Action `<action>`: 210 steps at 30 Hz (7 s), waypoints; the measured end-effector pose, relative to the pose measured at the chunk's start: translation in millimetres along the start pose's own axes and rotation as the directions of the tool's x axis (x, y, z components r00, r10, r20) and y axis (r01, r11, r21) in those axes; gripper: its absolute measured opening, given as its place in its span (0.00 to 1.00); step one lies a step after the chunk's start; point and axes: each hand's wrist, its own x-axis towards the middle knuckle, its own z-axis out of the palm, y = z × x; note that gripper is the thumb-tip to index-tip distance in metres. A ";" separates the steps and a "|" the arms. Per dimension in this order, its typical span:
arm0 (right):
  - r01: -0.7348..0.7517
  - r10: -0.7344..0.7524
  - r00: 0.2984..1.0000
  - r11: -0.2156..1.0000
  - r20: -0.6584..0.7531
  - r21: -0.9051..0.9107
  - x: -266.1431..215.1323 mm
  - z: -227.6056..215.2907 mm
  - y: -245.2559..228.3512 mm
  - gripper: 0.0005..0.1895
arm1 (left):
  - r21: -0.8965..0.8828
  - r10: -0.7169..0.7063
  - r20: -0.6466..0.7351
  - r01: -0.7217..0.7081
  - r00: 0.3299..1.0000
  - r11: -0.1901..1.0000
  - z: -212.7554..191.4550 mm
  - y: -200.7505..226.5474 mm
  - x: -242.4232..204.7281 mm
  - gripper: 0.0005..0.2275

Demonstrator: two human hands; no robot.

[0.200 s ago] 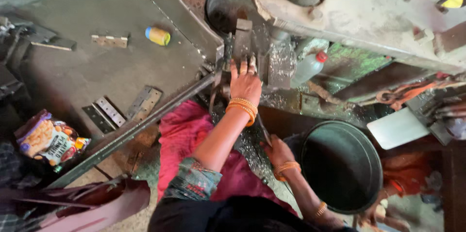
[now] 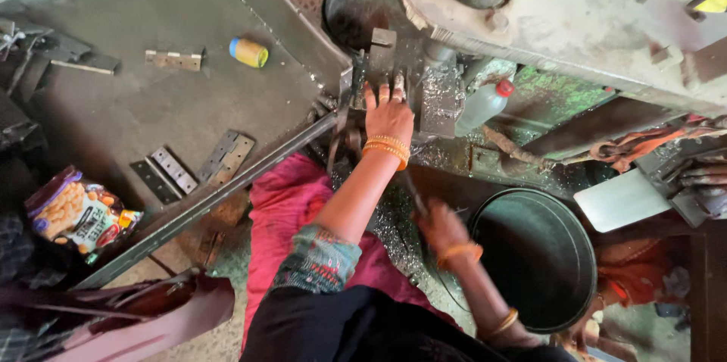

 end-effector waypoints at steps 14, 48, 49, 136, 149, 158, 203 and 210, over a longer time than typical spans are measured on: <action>0.100 -0.100 0.992 0.995 -0.076 0.007 2.3 36.9 17.3 0.18 | 0.087 0.004 -0.191 0.013 0.982 0.996 13.1 1.4 11.1 0.20; 0.084 -0.089 0.996 0.981 -0.020 -0.174 7.1 -44.0 -27.5 0.25 | -0.290 -0.633 0.071 0.623 0.771 0.727 18.3 -313.7 -121.8 0.41; 0.088 -0.092 0.996 0.979 -0.016 -0.186 5.5 -42.0 -29.3 0.25 | -0.333 -0.616 -0.037 0.572 0.787 0.750 18.8 -319.2 -123.8 0.44; -0.010 0.009 1.000 0.996 -0.008 -0.084 7.5 13.9 4.9 0.18 | 0.035 -0.041 -0.014 0.041 0.999 0.999 5.6 -1.3 52.3 0.19; 0.078 -0.098 0.992 0.971 -0.078 -0.227 -24.7 -66.0 -70.9 0.21 | -0.131 0.361 -0.215 -0.394 0.907 0.910 17.5 -46.9 -71.0 0.16; 0.099 -0.096 0.995 0.980 0.028 -0.171 -16.4 -54.9 -56.3 0.27 | -0.076 0.006 -0.156 -0.018 0.988 0.997 2.3 39.2 -4.6 0.15; -0.018 0.010 0.998 0.990 -0.062 -0.136 -1.4 -2.0 -9.8 0.20 | -0.016 -0.012 -0.206 0.009 0.979 1.000 18.5 6.6 -4.2 0.17; 0.036 -0.034 0.999 0.969 0.012 -0.243 6.9 -20.1 -15.7 0.23 | 0.133 0.009 -0.084 0.002 0.996 0.991 5.8 3.8 14.3 0.16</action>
